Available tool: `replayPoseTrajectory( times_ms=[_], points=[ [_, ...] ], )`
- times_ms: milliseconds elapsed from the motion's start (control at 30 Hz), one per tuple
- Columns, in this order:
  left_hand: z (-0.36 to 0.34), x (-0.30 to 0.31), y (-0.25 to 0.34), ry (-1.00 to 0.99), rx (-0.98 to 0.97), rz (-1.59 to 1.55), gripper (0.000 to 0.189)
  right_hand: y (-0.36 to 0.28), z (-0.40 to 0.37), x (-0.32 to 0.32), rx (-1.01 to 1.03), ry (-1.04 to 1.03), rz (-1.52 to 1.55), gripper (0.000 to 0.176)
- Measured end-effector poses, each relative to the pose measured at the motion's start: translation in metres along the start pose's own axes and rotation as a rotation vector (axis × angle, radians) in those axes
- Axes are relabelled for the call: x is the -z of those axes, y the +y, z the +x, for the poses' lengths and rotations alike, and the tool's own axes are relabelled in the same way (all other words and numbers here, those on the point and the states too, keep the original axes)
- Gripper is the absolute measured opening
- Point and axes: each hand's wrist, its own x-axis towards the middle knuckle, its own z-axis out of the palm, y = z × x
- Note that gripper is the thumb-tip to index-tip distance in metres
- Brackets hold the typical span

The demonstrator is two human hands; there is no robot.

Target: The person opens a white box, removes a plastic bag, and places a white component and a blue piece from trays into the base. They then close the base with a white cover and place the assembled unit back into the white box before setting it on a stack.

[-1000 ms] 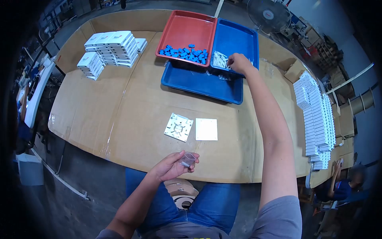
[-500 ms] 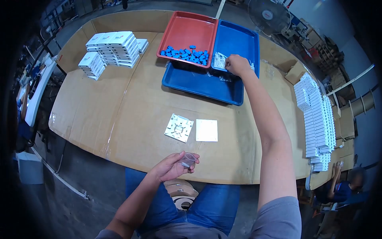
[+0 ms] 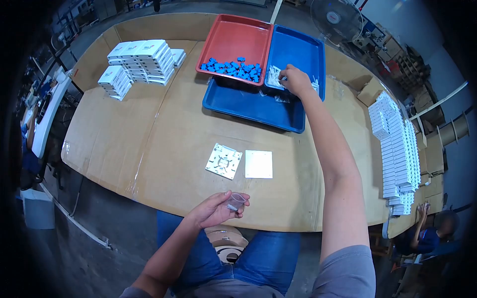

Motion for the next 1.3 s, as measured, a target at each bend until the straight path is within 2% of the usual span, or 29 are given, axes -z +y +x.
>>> replayPoseTrajectory(
  times_ms=[333,433,567,633,667,767,900,1100,1267,1300],
  points=[
    [-0.001,-0.002,0.001,0.004,-0.006,0.007,0.057,0.016,-0.005,-0.010,-0.014,0.024,-0.051,0.014],
    [-0.001,-0.001,0.000,-0.003,-0.005,-0.001,0.057,0.027,-0.012,-0.015,-0.020,0.125,0.021,0.017],
    [0.000,0.000,-0.001,-0.012,0.002,-0.022,0.058,0.051,-0.002,-0.024,-0.323,0.233,0.879,0.018],
    [0.001,0.004,-0.002,-0.026,0.002,-0.031,0.058,0.015,-0.022,0.022,-0.474,0.205,1.387,0.019],
    [0.001,0.006,-0.002,-0.036,-0.002,-0.035,0.058,0.002,-0.032,0.036,-0.462,0.222,1.455,0.017],
    [0.004,0.008,-0.003,-0.050,-0.022,-0.030,0.058,-0.025,-0.073,0.062,-0.417,0.224,1.484,0.018],
    [0.001,0.009,-0.006,-0.055,-0.060,-0.015,0.059,-0.078,-0.155,0.058,-0.373,0.207,1.176,0.017],
    [0.002,0.013,-0.007,-0.048,-0.075,-0.036,0.059,-0.187,-0.284,0.032,-0.449,0.027,1.349,0.012],
    [0.001,0.007,-0.008,-0.027,-0.089,0.022,0.053,-0.227,-0.302,0.042,-0.419,0.030,1.450,0.013],
    [0.001,0.009,-0.010,-0.042,-0.086,0.039,0.053,-0.228,-0.302,0.046,-0.375,0.005,1.376,0.012]
  ],
)
